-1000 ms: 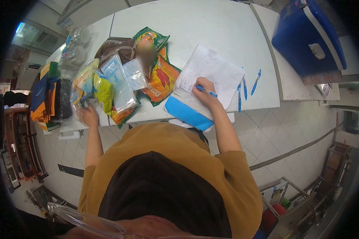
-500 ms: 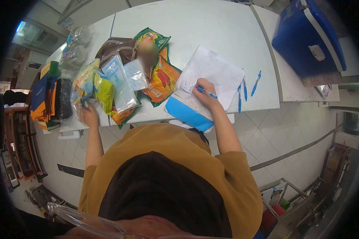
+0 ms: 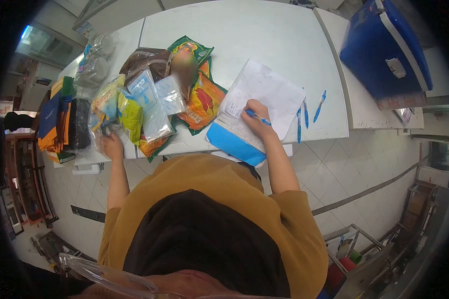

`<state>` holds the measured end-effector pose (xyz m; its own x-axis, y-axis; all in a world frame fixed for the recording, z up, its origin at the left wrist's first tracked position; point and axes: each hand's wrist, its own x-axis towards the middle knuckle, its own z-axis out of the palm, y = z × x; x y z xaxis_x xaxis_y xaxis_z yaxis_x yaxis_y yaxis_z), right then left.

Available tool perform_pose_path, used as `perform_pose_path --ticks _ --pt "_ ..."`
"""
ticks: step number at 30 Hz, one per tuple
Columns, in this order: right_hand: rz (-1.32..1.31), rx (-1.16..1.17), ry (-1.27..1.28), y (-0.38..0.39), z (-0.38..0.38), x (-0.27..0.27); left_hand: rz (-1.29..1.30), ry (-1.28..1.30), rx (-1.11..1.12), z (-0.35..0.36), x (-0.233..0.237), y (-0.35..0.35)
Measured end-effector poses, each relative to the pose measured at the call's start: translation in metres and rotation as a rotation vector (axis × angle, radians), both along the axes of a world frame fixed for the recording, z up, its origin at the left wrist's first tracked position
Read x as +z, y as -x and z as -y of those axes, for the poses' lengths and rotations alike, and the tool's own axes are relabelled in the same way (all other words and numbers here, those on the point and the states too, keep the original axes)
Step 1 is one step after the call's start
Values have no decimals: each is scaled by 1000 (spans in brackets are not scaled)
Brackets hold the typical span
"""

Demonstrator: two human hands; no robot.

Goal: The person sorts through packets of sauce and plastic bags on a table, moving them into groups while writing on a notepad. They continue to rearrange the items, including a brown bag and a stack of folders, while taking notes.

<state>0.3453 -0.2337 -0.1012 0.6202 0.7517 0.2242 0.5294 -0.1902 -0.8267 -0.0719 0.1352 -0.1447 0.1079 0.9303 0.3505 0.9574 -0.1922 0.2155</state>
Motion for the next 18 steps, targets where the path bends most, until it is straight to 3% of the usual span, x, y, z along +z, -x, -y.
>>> perform_pose_path --ticks 8,10,12,14,16,18 --pt "-58 -65 -3 3 -2 4 72 84 -3 10 15 -6" --pt "47 -53 -29 1 -2 -3 78 85 -17 18 25 -12" --pt "118 -36 -39 -3 -3 -13 54 42 -43 16 27 -8" --pt "155 -49 -21 -3 -3 -18 -55 -209 -92 6 7 2" --pt "168 -78 -18 -1 -4 -18 -62 190 -84 22 51 -8" --pt "3 -114 -37 -6 0 -23 24 240 -125 23 64 -10"
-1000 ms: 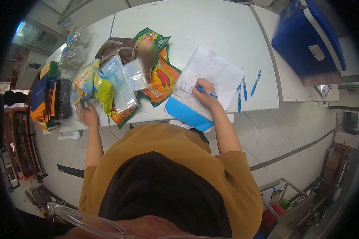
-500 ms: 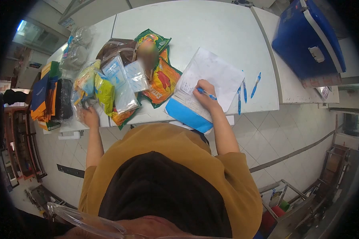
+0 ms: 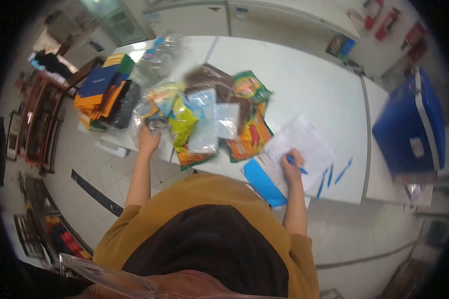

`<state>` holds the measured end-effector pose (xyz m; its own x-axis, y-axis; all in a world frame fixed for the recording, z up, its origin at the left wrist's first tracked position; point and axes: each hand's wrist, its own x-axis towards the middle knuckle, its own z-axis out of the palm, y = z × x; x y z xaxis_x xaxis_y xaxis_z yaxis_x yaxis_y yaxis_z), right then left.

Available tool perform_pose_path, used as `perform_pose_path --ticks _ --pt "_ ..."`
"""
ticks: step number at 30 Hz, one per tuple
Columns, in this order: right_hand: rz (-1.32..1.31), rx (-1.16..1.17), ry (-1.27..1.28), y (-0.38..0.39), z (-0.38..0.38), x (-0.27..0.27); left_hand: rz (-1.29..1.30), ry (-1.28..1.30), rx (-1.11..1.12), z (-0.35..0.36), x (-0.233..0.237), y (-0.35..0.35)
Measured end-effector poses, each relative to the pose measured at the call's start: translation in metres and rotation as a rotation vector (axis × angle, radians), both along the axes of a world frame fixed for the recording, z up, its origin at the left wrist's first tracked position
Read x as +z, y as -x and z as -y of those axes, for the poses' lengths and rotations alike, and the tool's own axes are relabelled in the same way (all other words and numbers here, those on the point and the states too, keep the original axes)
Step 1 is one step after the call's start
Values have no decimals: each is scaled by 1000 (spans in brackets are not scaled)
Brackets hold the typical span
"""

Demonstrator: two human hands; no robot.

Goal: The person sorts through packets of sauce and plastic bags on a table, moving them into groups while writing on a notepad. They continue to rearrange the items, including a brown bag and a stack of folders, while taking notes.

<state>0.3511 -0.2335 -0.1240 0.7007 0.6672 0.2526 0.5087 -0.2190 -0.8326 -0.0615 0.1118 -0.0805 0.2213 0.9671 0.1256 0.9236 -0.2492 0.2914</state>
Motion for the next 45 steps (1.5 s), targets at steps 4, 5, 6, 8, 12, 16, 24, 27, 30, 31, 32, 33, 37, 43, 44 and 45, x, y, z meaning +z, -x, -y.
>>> perform_pose_path --ticks 4,5,6,8,12,16,24,27,30,31,32,33,37,43,44,45 --pt "-657 -35 -283 -14 5 -1 254 256 -29 1 80 -4" --pt "-713 -44 -353 -16 5 -1 352 203 -15 -9 91 -1" --pt "-775 -51 -432 -15 4 2 448 149 -4 -21 101 1" --pt "-845 -60 -509 -15 4 5 585 14 2 -41 114 1" --pt "-862 -73 -505 -18 3 0 511 -323 -60 -76 125 -18" --pt "-834 -74 -463 -21 5 -9 366 -412 -114 -113 78 -49" --pt "-644 -146 -299 3 4 -7 597 -135 -1129 95 58 -182" --pt "-703 -224 -433 18 -12 -19 392 114 -1649 145 29 -216" --pt "-695 -235 -392 35 -14 -15 191 -114 -1722 171 6 -230" --pt "-684 -211 -355 35 -11 -9 138 -143 -1713 174 -1 -233" --pt "-636 -128 -260 30 -7 -5 84 -173 -1699 176 -8 -234" --pt "-591 -43 -166 24 -5 -1 26 -202 -1682 179 -11 -234" --pt "-259 280 -14 6 -2 19 44 -214 -1659 180 -15 -233" --pt "-157 391 79 6 1 19 59 -253 -1649 181 -14 -234" --pt "-150 401 64 6 1 22 48 -239 -1646 181 -14 -234" --pt "-138 412 66 6 0 24 38 -225 -1644 181 -14 -234"
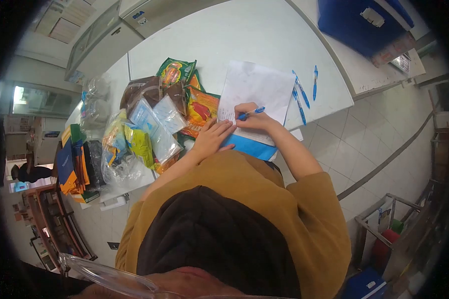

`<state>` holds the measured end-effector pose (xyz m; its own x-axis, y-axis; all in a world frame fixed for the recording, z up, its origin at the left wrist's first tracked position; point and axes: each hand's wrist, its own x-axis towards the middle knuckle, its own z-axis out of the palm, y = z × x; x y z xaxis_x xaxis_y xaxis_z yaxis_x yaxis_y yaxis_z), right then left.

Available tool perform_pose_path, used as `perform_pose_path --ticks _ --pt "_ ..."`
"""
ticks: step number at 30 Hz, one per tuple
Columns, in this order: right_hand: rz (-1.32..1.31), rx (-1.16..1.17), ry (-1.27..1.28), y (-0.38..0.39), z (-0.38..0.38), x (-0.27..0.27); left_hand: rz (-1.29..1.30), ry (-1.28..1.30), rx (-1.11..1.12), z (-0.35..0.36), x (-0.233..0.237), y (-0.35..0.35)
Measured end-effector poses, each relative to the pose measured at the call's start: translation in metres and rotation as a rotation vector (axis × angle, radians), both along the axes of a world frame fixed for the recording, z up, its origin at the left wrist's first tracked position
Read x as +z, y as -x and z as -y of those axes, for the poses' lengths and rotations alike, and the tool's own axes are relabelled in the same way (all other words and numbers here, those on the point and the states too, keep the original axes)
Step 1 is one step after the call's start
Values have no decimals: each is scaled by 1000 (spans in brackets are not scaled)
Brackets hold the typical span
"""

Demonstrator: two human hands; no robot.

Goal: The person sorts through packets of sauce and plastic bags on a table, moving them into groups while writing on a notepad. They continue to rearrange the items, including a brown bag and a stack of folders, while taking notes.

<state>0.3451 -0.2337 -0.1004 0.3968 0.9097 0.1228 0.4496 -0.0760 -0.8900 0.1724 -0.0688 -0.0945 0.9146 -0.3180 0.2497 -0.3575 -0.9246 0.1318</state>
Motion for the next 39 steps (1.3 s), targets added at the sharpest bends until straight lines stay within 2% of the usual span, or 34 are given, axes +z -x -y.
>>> perform_pose_path --ticks 8,39 --pt "69 55 -34 -2 -2 0 8 5 9 1 1 -2" --pt "30 6 -34 0 -4 -1 -19 37 26 4 3 -1"
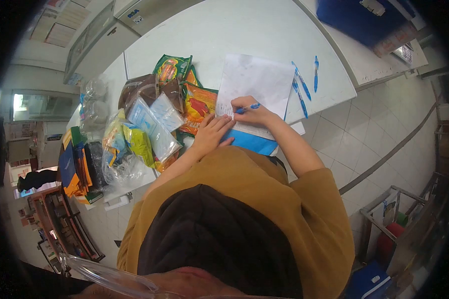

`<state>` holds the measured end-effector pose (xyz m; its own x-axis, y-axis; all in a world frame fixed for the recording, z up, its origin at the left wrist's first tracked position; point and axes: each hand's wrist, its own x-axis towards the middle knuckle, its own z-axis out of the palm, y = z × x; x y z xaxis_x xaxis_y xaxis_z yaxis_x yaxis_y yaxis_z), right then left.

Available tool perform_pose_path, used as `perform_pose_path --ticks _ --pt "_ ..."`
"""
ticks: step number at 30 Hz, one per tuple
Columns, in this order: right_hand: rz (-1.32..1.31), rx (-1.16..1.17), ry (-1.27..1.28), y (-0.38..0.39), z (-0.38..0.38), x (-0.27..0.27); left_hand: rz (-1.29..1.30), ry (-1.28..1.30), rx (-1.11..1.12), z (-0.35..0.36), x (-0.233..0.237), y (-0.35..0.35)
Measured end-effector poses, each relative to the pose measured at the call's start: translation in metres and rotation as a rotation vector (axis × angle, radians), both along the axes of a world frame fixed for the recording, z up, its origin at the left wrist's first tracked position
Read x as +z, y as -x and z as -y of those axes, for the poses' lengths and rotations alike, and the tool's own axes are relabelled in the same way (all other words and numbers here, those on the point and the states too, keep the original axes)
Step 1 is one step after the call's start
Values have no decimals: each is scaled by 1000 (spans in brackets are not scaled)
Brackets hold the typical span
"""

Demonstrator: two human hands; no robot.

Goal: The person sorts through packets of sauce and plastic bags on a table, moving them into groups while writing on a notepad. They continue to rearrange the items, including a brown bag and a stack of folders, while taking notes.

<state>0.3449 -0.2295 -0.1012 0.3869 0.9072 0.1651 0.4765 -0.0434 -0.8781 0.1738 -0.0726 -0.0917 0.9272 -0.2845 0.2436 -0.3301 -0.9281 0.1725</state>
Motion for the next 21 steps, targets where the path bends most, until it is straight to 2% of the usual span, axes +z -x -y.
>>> perform_pose_path --ticks 14,17,21 --pt "4 -65 -8 2 1 -3 -1 4 -5 0 2 0" --pt "102 -54 -80 4 -1 -4 6 -5 -6 0 0 0" --pt "56 -70 -39 4 1 -2 7 -10 0 -1 0 -1"
